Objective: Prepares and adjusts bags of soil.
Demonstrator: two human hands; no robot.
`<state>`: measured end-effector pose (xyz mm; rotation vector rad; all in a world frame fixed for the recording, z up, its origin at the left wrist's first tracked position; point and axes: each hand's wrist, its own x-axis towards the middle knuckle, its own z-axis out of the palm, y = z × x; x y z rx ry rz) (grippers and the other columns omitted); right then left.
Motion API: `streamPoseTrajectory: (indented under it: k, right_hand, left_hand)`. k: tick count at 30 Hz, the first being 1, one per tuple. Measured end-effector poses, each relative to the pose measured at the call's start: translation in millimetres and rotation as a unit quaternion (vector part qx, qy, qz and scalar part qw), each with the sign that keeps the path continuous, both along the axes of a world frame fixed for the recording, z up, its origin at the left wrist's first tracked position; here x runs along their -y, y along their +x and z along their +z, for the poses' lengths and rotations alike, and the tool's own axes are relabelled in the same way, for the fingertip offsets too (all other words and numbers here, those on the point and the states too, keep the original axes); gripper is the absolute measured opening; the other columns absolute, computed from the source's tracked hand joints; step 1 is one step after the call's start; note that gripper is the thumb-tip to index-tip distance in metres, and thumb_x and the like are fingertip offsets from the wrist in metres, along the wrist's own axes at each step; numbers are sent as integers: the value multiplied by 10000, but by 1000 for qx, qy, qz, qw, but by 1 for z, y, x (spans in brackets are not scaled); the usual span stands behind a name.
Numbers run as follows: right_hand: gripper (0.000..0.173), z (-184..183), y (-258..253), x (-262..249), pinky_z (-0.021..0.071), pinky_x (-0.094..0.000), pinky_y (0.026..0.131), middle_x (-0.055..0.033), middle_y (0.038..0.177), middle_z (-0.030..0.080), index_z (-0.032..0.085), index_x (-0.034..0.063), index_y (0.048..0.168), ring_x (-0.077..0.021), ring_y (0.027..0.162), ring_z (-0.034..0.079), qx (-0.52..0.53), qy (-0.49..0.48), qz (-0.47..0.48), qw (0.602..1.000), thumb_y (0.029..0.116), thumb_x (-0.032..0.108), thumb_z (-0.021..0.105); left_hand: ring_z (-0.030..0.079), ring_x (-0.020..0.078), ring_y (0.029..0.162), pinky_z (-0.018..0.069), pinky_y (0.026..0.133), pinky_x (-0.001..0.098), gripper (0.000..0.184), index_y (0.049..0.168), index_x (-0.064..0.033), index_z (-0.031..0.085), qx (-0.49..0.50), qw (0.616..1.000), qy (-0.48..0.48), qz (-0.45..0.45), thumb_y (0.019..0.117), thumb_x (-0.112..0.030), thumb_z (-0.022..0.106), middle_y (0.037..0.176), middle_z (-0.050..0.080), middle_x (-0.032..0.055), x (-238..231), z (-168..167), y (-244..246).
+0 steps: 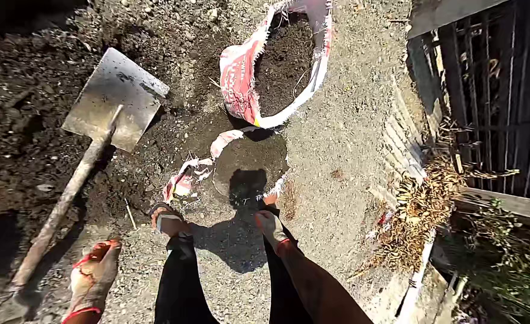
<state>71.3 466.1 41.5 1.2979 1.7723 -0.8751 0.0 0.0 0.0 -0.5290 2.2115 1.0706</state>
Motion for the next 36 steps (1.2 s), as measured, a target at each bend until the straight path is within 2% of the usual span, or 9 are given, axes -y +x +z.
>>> streamPoseTrajectory:
  k: [4, 8, 10, 13, 18, 24, 29, 33, 36]
  right_hand:
    - [435, -21, -1, -75, 509, -513, 1053, -175, 1259, 693, 645, 52, 1326, -285, 1186, 661, -36, 88, -25, 995, 1044, 365, 535]
    - [596, -41, -45, -116, 429, -536, 1145, -221, 1447, 570, 476, 21, 1503, -342, 1346, 555, -91, 169, -17, 981, 1061, 420, 481]
    - [607, -59, -54, -127, 423, -529, 1153, -228, 1480, 539, 420, 15, 1541, -342, 1365, 540, -111, 156, -40, 981, 1079, 409, 434]
    - [513, -82, -63, -132, 439, -464, 1144, -231, 1417, 593, 477, -28, 1487, -298, 1320, 579, -144, 89, -122, 978, 1080, 284, 489]
    - [585, -88, -68, -143, 467, -494, 1106, -255, 1380, 611, 506, -60, 1451, -342, 1272, 614, -117, 87, -131, 981, 959, 213, 665]
    - [476, -98, -78, -165, 487, -464, 1083, -265, 1296, 651, 578, -89, 1354, -336, 1224, 639, -105, 72, -126, 984, 931, 110, 673]
    - [449, -102, -79, -168, 509, -458, 1053, -241, 1252, 675, 590, -70, 1348, -304, 1179, 662, -103, 60, -126, 985, 938, 103, 651]
    - [526, -102, -82, -170, 468, -438, 1106, -241, 1303, 654, 537, -74, 1402, -296, 1246, 628, -88, 40, -96, 991, 937, 136, 668]
    - [550, -101, -87, -176, 460, -439, 1114, -226, 1332, 643, 524, -54, 1422, -289, 1270, 612, -70, 24, -83, 994, 941, 161, 678]
  left_hand:
    - [665, 285, 1170, 475, 1064, 559, 355, 1272, -107, 684, 110, 992, -4, -61, 1001, -328, 629, 1225, 707, 151, -159, -26, -95]
    - [642, 318, 1212, 447, 1078, 585, 349, 1289, -114, 685, 92, 984, 9, -153, 1046, -339, 574, 1247, 698, 167, -298, -18, -161]
    - [643, 319, 1211, 455, 1071, 592, 368, 1323, -119, 667, 60, 982, 2, -182, 1048, -339, 561, 1269, 691, 159, -346, -37, -169]
    - [561, 371, 1321, 414, 1102, 645, 577, 1478, -136, 528, 79, 965, -44, -247, 1008, -466, 586, 1420, 594, 183, -395, -80, -179]
    - [624, 509, 1140, 458, 948, 729, 494, 1391, -34, 545, 89, 938, -213, -260, 976, -280, 651, 1204, 654, 308, -438, -107, -165]
    - [503, 463, 1346, 402, 1102, 634, 455, 1415, 16, 518, 2, 952, -222, -208, 983, -101, 601, 1458, 497, 303, -452, -105, -136]
    - [598, 426, 1227, 464, 1017, 651, 575, 1486, -67, 457, 85, 963, -236, -98, 956, -196, 638, 1316, 621, 255, -460, -103, -152]
    - [626, 503, 1126, 468, 913, 724, 432, 1292, -1, 585, 112, 921, -292, -232, 956, -267, 640, 1191, 648, 311, -456, -108, -166]
    - [630, 525, 1099, 477, 872, 726, 404, 1283, 33, 559, 112, 899, -316, -282, 983, -236, 592, 1180, 632, 342, -457, -114, -170]
